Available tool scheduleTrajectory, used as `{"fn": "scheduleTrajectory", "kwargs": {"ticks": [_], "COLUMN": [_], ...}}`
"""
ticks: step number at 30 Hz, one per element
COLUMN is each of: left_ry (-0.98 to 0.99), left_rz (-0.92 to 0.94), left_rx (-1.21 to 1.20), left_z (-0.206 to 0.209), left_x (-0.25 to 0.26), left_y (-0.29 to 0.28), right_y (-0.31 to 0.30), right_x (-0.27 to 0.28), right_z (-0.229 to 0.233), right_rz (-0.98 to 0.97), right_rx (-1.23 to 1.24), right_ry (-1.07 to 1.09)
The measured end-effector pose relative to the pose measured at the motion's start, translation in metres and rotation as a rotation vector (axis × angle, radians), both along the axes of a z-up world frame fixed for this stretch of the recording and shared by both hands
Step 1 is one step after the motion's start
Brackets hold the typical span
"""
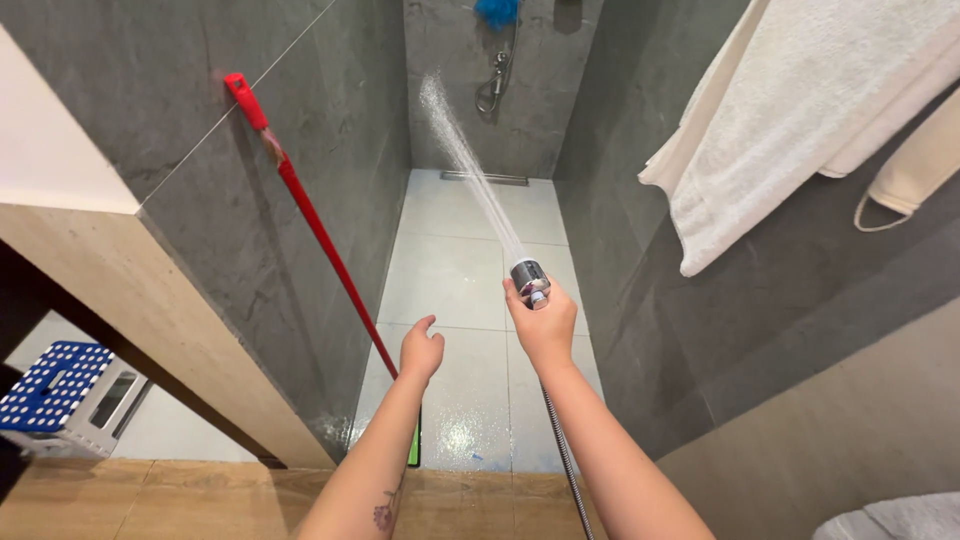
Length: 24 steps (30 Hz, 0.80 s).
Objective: Cleaning the shower floor and a drain cover in a bathroom.
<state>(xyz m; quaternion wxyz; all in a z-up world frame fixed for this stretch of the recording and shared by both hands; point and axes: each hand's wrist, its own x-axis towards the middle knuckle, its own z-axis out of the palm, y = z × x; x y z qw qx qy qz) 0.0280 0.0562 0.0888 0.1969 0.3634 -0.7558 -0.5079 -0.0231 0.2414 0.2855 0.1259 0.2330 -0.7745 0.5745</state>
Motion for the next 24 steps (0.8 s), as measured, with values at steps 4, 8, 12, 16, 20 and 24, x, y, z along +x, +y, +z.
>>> {"fn": "scheduleTrajectory", "kwargs": {"ticks": [4,8,12,16,20,24], "left_ry": [-0.016,-0.048,-0.07,-0.07,-0.11,-0.084], "left_rz": [0.044,0.082,0.11,0.129,0.169,0.265], "left_rx": [-0.067,-0.091,-0.097,-0.094,-0.057,-0.093], "left_z": [-0.024,-0.028,-0.029,-0.019,-0.05,-0.083], "left_x": [0.015,0.035,0.052,0.071,0.108,0.142], "left_y": [-0.014,-0.02,-0.029,-0.035,-0.05,-0.069], "right_y": [-0.012,-0.029,-0.053,-0.071,-0.086,-0.099], "right_x": [0.007,0.028,0.036,0.048,0.066,0.083], "right_z": [-0.015,-0.027,-0.046,-0.051,-0.053,-0.072], "right_rz": [0.038,0.105,0.126,0.128,0.211,0.234], "right_rx": [0.016,-0.001,0.237,0.242,0.332,0.401], "right_ry": [-0.044,-0.07,-0.139,-0.192,-0.209,-0.137]}}
